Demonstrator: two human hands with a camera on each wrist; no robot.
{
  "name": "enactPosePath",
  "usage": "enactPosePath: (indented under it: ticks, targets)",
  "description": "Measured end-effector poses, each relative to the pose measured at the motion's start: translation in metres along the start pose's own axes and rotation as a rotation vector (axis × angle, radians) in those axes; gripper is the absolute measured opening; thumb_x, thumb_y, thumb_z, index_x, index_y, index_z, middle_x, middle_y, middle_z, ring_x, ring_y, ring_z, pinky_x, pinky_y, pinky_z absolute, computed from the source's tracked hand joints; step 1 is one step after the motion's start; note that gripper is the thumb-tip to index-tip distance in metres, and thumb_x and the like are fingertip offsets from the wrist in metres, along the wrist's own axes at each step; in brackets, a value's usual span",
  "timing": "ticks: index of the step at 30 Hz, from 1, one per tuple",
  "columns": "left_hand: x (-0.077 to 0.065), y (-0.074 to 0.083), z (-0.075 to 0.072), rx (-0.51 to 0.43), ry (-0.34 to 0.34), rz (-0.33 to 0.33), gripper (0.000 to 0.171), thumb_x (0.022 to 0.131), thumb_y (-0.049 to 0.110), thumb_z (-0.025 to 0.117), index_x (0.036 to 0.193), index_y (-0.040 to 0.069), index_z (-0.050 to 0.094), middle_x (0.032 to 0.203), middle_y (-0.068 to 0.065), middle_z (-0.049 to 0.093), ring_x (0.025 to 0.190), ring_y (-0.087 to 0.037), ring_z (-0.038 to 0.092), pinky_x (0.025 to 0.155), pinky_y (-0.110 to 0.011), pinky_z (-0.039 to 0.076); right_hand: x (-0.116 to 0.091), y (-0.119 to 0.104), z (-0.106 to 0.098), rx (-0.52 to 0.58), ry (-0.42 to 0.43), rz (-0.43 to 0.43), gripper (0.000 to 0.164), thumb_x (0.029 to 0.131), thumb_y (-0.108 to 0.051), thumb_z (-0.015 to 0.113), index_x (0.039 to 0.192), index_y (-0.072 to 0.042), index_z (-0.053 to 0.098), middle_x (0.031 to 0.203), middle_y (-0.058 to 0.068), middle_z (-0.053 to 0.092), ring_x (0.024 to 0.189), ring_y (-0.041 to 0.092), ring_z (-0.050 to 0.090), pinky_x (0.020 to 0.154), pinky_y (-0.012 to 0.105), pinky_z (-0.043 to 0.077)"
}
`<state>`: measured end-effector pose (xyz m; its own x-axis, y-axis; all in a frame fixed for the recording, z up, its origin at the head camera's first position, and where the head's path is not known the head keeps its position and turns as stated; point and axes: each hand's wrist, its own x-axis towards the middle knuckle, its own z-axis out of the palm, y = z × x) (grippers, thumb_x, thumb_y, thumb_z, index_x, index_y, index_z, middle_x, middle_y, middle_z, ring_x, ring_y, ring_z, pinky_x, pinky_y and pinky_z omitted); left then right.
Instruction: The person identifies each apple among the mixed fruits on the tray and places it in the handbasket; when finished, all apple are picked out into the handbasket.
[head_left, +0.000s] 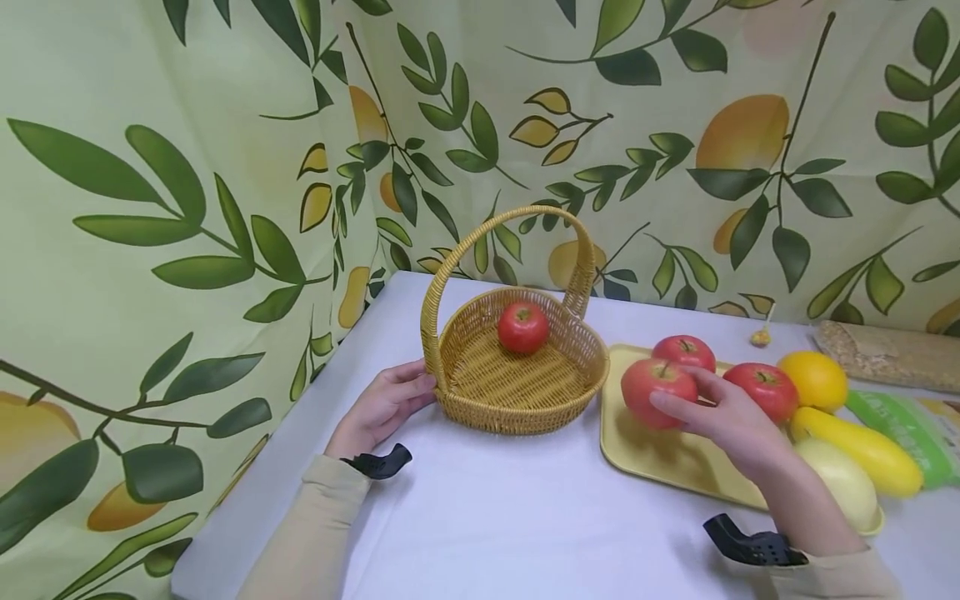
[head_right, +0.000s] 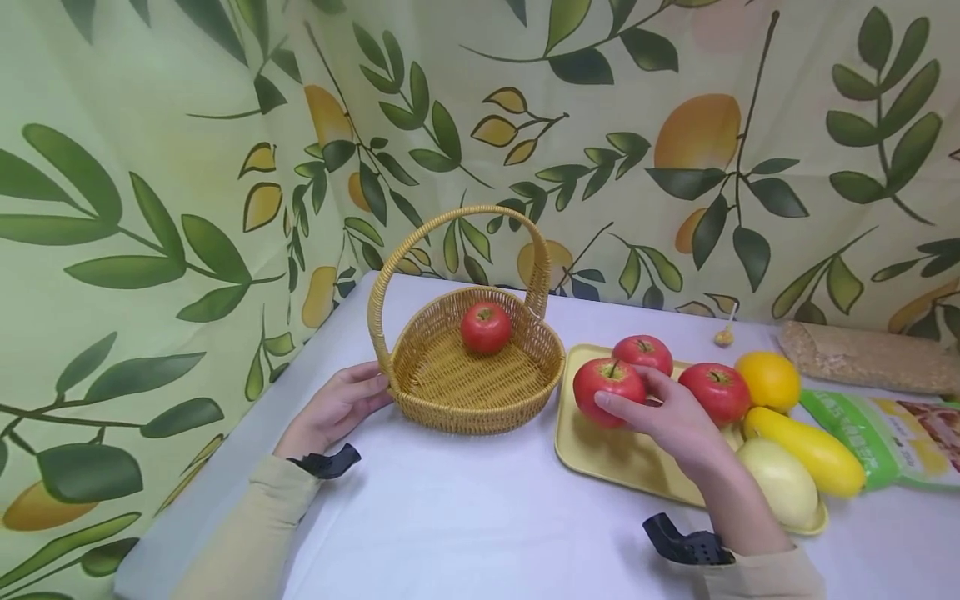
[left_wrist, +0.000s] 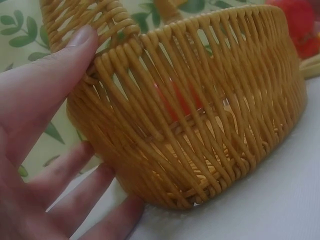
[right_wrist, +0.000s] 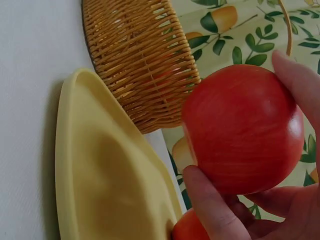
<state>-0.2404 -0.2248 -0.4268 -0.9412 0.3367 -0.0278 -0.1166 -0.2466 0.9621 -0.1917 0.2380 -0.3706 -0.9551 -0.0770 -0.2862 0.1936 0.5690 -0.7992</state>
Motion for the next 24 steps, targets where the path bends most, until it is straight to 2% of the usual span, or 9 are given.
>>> enactPosePath:
  ticks: [6,11,15,24]
  targets:
    - [0.003,-0.001,0.001,-0.003,0.014,-0.006,0.055,0.099,0.004,0.065,0.148,-0.011,0.044,0.151,-0.024,0.048,0.118,-0.019,0.063,0.106,-0.039,0.05,-0.006,-0.008,0.004,0.056,0.026,-0.041,0.106,0.092,-0.059,0.068,0.166,-0.014,0.007,0.157,0.03,0.031,0.137,0.051,0.029,0.098,0.062,0.049]
    - [0.003,-0.003,-0.002,0.007,0.002,-0.009,0.054,0.1,0.004,0.064,0.148,-0.011,0.043,0.153,-0.024,0.045,0.119,-0.019,0.063,0.106,-0.038,0.05,-0.011,-0.018,0.014,0.093,0.075,-0.079,0.103,0.092,-0.057,0.071,0.166,-0.017,0.013,0.155,0.027,0.035,0.137,0.048,0.033,0.101,0.063,0.047]
    - [0.003,-0.003,-0.004,0.006,-0.003,0.004,0.054,0.1,0.004,0.063,0.148,-0.012,0.043,0.153,-0.025,0.044,0.118,-0.019,0.063,0.105,-0.037,0.05,-0.01,-0.026,0.02,0.128,0.101,-0.08,0.104,0.09,-0.059,0.072,0.166,-0.018,0.013,0.157,0.026,0.033,0.138,0.046,0.032,0.103,0.064,0.044]
    - [0.002,-0.004,-0.003,-0.005,-0.01,-0.002,0.056,0.1,0.005,0.066,0.149,-0.011,0.043,0.154,-0.025,0.043,0.122,-0.02,0.061,0.106,-0.038,0.049,-0.005,-0.042,0.023,0.096,0.074,-0.088,0.106,0.089,-0.063,0.07,0.166,-0.017,0.014,0.159,0.023,0.031,0.139,0.045,0.031,0.1,0.062,0.048]
